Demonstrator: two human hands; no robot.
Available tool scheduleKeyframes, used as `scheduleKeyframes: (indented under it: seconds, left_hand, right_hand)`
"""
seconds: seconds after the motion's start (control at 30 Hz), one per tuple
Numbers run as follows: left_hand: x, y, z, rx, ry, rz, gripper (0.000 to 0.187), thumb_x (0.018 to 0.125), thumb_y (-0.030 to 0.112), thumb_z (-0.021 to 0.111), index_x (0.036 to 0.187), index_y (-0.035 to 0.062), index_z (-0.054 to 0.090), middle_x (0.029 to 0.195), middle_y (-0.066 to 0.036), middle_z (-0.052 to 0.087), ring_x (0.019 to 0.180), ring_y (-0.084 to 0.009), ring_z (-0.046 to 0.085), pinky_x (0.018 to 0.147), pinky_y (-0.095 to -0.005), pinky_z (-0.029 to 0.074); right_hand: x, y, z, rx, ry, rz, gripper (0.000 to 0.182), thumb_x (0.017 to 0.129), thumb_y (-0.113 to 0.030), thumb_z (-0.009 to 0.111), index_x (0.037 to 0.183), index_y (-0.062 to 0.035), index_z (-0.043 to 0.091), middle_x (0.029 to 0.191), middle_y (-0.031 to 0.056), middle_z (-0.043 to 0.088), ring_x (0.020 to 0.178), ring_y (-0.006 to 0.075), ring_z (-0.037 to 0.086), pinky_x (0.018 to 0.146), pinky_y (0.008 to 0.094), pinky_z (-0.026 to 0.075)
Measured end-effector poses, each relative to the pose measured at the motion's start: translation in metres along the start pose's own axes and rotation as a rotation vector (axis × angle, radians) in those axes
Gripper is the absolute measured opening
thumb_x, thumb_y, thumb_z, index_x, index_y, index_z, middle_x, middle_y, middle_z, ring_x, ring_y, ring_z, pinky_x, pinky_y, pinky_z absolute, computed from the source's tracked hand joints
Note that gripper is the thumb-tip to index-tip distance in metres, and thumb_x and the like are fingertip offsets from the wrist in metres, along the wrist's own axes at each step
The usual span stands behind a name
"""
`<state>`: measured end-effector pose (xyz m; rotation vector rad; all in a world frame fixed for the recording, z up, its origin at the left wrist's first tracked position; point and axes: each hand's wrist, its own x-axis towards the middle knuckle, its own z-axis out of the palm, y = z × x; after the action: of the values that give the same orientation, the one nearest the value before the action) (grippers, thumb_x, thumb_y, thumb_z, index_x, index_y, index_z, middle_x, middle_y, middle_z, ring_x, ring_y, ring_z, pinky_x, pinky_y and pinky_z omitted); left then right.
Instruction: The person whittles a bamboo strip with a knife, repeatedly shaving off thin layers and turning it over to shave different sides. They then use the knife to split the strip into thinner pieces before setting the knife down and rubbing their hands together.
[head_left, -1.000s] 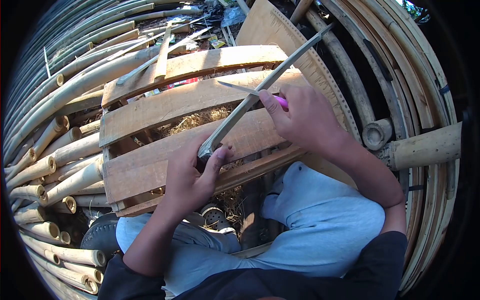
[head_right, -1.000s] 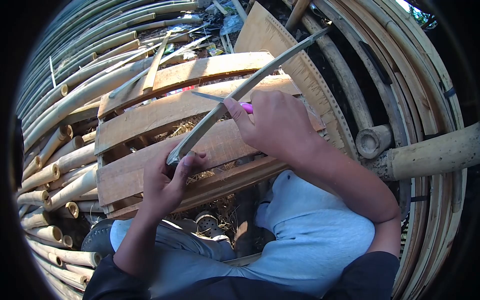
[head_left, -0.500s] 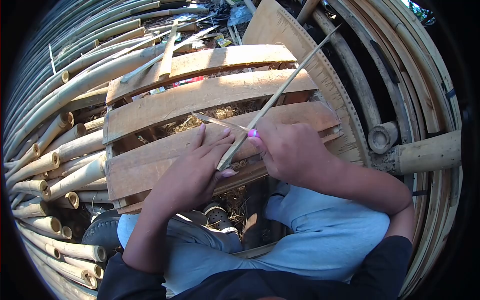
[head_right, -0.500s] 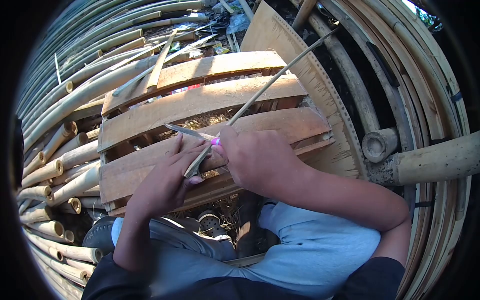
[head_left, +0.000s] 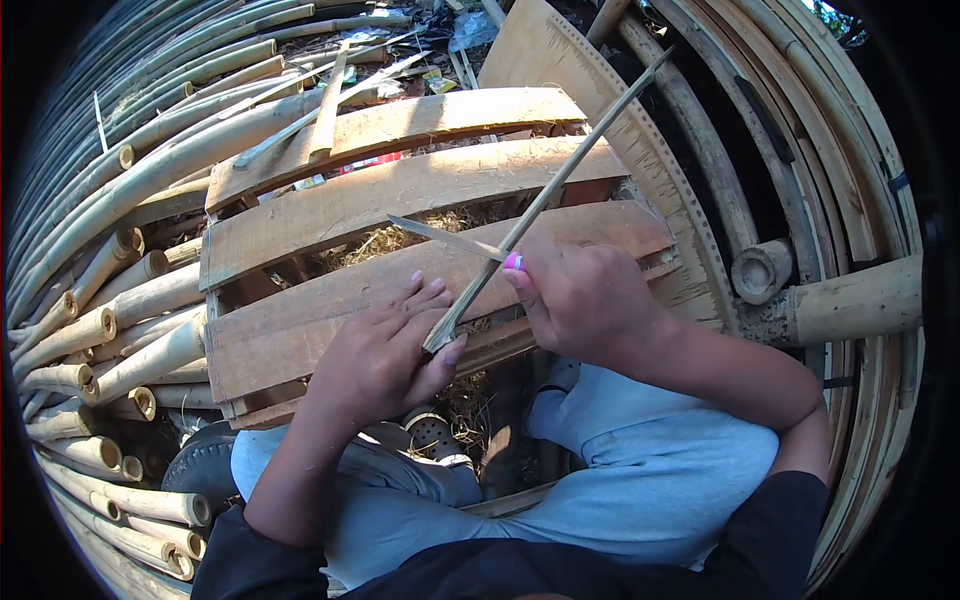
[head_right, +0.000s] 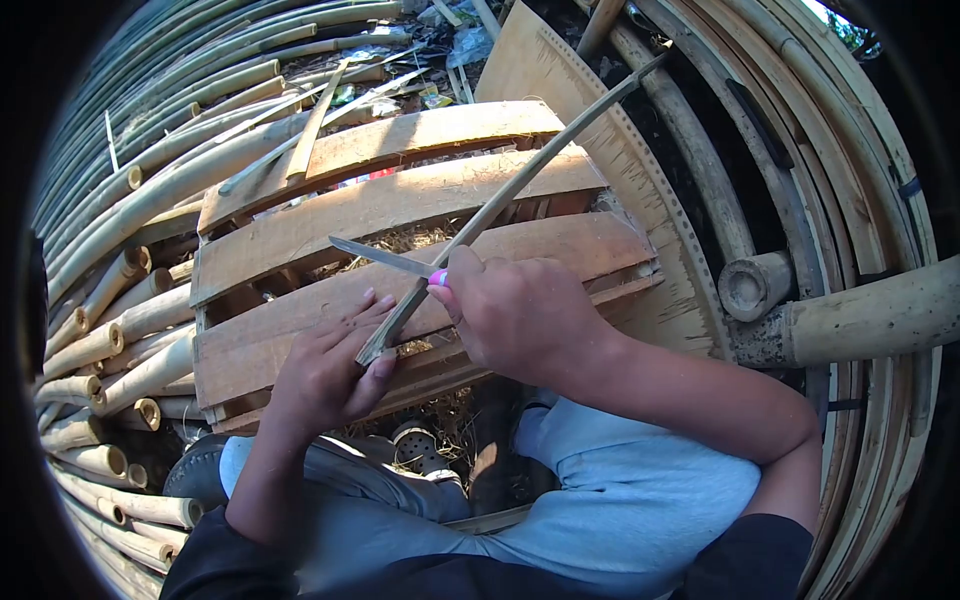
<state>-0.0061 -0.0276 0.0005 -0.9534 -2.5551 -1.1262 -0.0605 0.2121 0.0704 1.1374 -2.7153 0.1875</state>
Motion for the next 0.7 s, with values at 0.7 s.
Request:
scheduleKeyframes:
  seconds: [0.7]
  left_hand:
    - [0.007, 0.01, 0.01, 0.02, -0.024, -0.163, 0.048, 0.098, 0.032, 0.064, 0.133, -0.0006, 0.057, 0.135, -0.022, 0.062, 0.129, -0.0401, 0.056, 0.099, -0.0468, 0.052]
  right_hand:
    - [-0.003, 0.025, 0.003, 0.01, 0.005, -0.01, 0.028, 0.102, -0.027, 0.057, 0.086, -0.0046, 0.055, 0.056, 0.0136, 0.059, 0.05, 0.0328, 0.064, 0.046, 0.0438, 0.049]
